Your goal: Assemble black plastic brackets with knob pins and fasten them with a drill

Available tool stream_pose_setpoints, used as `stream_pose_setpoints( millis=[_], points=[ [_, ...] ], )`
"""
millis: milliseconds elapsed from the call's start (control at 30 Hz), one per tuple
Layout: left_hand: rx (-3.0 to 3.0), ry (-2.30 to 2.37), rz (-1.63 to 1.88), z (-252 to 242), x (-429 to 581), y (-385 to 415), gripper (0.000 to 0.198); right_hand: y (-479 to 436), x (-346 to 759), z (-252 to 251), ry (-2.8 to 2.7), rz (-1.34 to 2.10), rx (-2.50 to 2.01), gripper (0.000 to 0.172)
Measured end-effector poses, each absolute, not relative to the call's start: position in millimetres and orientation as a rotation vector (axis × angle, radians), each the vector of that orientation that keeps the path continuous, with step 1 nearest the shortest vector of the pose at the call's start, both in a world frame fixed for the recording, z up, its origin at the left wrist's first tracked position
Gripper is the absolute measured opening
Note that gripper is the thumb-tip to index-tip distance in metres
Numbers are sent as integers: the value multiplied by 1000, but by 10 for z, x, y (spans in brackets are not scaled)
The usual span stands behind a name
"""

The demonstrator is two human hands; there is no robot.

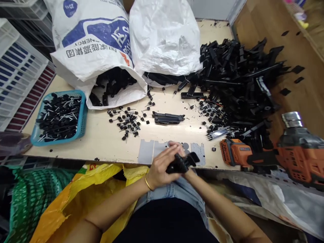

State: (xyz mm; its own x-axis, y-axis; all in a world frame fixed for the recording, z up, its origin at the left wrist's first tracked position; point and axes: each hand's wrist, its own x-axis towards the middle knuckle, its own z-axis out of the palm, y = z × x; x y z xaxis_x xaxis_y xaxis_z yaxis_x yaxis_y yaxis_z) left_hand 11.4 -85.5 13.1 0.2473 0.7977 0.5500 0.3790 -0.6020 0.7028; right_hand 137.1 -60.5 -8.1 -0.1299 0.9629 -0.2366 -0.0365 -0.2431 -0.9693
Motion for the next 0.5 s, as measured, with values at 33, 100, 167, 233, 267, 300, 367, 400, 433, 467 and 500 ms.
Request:
stream_pose_setpoints(
  millis=[33,100,167,233,267,300,367,400,433,467,500],
  points=[
    [2184,1143,1263,34,86,-742,58,-422,1514,-111,-1185,1362,-1340,34],
    [2351,1311,1119,-155,44,-494,55,-3,1786,-137,-1301,1038,-1409,34],
    [2502,1420,916,-328,47,-254,45,425,1960,-158,-1499,838,-1421,33],
    [2616,1450,714,-462,91,-53,39,797,1995,-207,-1710,736,-1384,33],
    [2653,1444,634,-507,119,31,40,949,1970,-244,-1815,722,-1356,35],
    [2673,1433,578,-535,146,105,45,1075,1928,-288,-1918,737,-1322,36],
    [2655,1452,530,-546,185,239,62,1255,1835,-377,-2112,821,-1238,34],
    [2624,1492,517,-534,196,304,71,1319,1803,-413,-2187,858,-1196,32],
    [2586,1545,497,-515,202,371,79,1373,1788,-437,-2243,885,-1159,30],
    [2549,1599,466,-493,208,442,85,1422,1791,-448,-2282,903,-1129,30],
    [2521,1640,418,-472,215,516,89,1473,1811,-444,-2307,912,-1110,29]
  ],
)
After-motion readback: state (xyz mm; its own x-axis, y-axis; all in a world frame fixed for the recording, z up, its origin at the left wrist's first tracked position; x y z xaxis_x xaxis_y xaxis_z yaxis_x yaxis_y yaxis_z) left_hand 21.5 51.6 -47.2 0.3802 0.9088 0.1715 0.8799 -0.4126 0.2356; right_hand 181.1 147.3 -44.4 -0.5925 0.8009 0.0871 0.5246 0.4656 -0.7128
